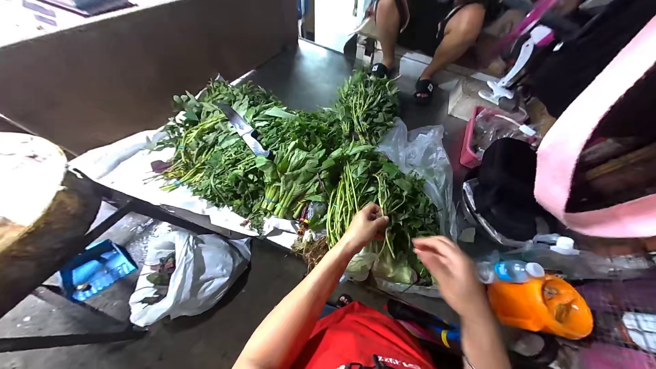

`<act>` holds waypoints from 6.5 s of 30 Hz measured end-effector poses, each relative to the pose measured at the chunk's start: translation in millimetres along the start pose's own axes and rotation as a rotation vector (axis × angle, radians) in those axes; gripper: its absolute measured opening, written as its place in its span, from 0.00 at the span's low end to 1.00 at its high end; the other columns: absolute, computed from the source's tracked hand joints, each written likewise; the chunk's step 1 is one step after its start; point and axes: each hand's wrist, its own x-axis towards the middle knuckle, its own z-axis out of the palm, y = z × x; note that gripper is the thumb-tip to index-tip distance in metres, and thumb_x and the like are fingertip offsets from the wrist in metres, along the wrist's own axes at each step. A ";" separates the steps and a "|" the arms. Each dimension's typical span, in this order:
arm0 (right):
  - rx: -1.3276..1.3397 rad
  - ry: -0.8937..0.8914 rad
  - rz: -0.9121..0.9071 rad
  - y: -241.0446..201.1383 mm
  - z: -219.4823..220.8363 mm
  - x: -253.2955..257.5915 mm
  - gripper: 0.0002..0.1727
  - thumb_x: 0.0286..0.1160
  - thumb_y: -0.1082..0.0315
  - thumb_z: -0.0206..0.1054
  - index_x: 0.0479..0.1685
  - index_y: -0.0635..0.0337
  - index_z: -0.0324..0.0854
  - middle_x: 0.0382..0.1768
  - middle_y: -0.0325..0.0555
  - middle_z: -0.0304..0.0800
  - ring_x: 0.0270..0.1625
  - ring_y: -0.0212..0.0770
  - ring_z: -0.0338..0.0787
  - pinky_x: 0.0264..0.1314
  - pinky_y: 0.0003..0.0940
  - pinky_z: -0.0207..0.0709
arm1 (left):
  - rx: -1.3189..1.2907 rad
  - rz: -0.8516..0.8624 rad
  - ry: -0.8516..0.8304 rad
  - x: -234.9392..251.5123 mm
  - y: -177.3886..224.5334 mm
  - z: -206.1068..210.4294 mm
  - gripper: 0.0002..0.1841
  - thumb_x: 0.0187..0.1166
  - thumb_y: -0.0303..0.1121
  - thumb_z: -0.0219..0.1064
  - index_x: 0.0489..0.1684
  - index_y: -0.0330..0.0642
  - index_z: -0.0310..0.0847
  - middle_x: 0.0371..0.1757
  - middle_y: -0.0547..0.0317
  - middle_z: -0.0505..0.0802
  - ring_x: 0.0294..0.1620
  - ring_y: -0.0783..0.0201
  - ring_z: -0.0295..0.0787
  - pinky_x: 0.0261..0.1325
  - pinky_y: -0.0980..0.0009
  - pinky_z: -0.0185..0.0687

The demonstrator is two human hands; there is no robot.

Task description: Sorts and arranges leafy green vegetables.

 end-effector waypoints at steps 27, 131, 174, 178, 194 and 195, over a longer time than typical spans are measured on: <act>0.963 0.046 0.342 42.1 11.3 50.6 0.27 0.96 0.57 0.32 0.64 0.61 0.76 0.08 0.22 0.56 0.08 0.21 0.56 0.13 0.19 0.59 | -0.008 -0.004 0.151 -17.0 5.1 -42.3 0.09 0.90 0.32 0.59 0.47 0.36 0.82 0.35 0.58 0.89 0.32 0.68 0.85 0.35 0.72 0.82; 0.754 -0.084 0.686 53.8 26.0 62.4 0.16 0.96 0.58 0.47 0.55 0.60 0.75 0.19 0.29 0.65 0.13 0.22 0.61 0.14 0.17 0.57 | 0.823 -0.081 0.167 -7.5 43.1 -74.7 0.14 0.82 0.38 0.66 0.51 0.34 0.88 0.45 0.44 0.93 0.47 0.50 0.92 0.56 0.48 0.86; 0.146 -0.291 0.662 27.9 42.8 61.2 0.24 0.95 0.54 0.49 0.69 0.67 0.74 0.55 0.59 0.85 0.51 0.48 0.91 0.57 0.45 0.86 | 0.020 -0.135 -0.238 14.5 5.0 -8.7 0.20 0.90 0.29 0.58 0.75 0.29 0.67 0.44 0.51 0.91 0.36 0.66 0.92 0.45 0.68 0.91; 0.300 -0.236 0.706 28.0 45.5 55.5 0.26 0.94 0.54 0.52 0.78 0.66 0.66 0.62 0.61 0.84 0.52 0.48 0.94 0.55 0.44 0.89 | 0.073 -0.072 -0.214 16.6 2.8 -0.1 0.17 0.87 0.30 0.63 0.68 0.30 0.72 0.44 0.49 0.92 0.37 0.64 0.93 0.46 0.66 0.92; 0.937 0.098 0.588 42.3 -8.6 79.2 0.21 0.91 0.65 0.40 0.33 0.54 0.77 0.20 0.30 0.76 0.15 0.21 0.69 0.18 0.14 0.64 | 0.753 0.024 0.208 -0.9 26.1 -117.9 0.15 0.87 0.38 0.64 0.55 0.35 0.87 0.43 0.48 0.94 0.40 0.55 0.93 0.52 0.52 0.89; 0.947 0.140 0.523 35.9 -20.1 81.5 0.24 0.94 0.59 0.36 0.34 0.51 0.77 0.20 0.28 0.76 0.15 0.20 0.69 0.19 0.13 0.65 | 0.757 0.027 0.224 2.0 23.3 -111.3 0.17 0.87 0.42 0.65 0.53 0.35 0.88 0.41 0.46 0.94 0.41 0.53 0.93 0.53 0.49 0.88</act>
